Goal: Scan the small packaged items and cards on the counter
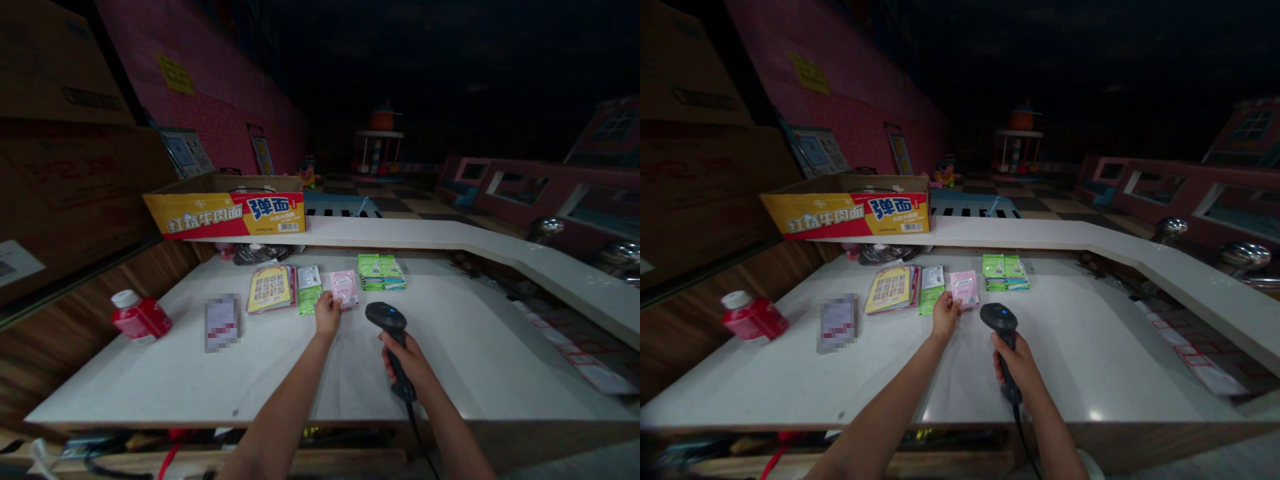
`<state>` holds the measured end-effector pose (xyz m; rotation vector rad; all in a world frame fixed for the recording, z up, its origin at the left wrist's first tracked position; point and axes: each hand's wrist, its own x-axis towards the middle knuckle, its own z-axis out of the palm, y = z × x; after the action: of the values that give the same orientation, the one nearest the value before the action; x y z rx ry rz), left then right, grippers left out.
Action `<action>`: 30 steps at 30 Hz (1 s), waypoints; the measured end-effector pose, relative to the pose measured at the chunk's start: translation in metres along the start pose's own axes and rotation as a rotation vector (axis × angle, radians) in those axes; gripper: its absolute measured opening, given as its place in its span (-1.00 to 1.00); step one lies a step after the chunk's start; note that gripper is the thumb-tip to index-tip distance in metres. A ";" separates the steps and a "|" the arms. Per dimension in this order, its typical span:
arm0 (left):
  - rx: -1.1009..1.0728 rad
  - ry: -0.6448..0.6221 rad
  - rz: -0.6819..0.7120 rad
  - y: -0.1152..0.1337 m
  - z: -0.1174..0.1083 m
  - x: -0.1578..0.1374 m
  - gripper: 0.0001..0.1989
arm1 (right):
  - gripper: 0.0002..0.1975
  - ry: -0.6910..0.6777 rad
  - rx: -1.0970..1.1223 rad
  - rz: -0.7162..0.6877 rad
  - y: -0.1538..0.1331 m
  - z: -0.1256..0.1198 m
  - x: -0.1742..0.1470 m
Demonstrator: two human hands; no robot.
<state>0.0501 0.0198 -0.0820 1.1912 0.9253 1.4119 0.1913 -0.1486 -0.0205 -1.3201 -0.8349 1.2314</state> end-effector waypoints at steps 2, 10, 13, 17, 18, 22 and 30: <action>0.031 0.010 0.009 0.002 0.000 -0.001 -0.77 | -0.54 0.009 -0.028 0.008 -0.002 -0.001 -0.006; 0.144 0.055 0.060 0.006 0.000 -0.001 -0.86 | -0.62 0.044 0.085 0.037 -0.003 -0.004 -0.012; 0.086 0.018 0.044 0.003 0.001 0.000 -0.79 | -0.60 0.045 0.085 0.045 -0.001 -0.003 -0.005; 0.060 0.001 0.026 0.001 0.002 -0.001 -0.73 | -0.57 0.014 0.229 0.040 -0.001 -0.005 0.019; 0.058 0.000 0.023 0.001 0.002 -0.001 -0.72 | -0.55 0.000 0.294 0.061 -0.001 -0.006 0.027; 0.031 0.006 0.008 0.001 0.002 -0.003 -0.71 | -0.57 -0.047 0.562 0.106 0.002 -0.011 0.054; -0.008 0.050 -0.037 0.000 0.004 -0.002 -0.63 | -0.63 -0.161 0.817 0.099 0.024 -0.019 0.065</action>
<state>0.0536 0.0175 -0.0816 1.1318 0.9710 1.4202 0.2194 -0.0944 -0.0590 -0.6063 -0.2973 1.5427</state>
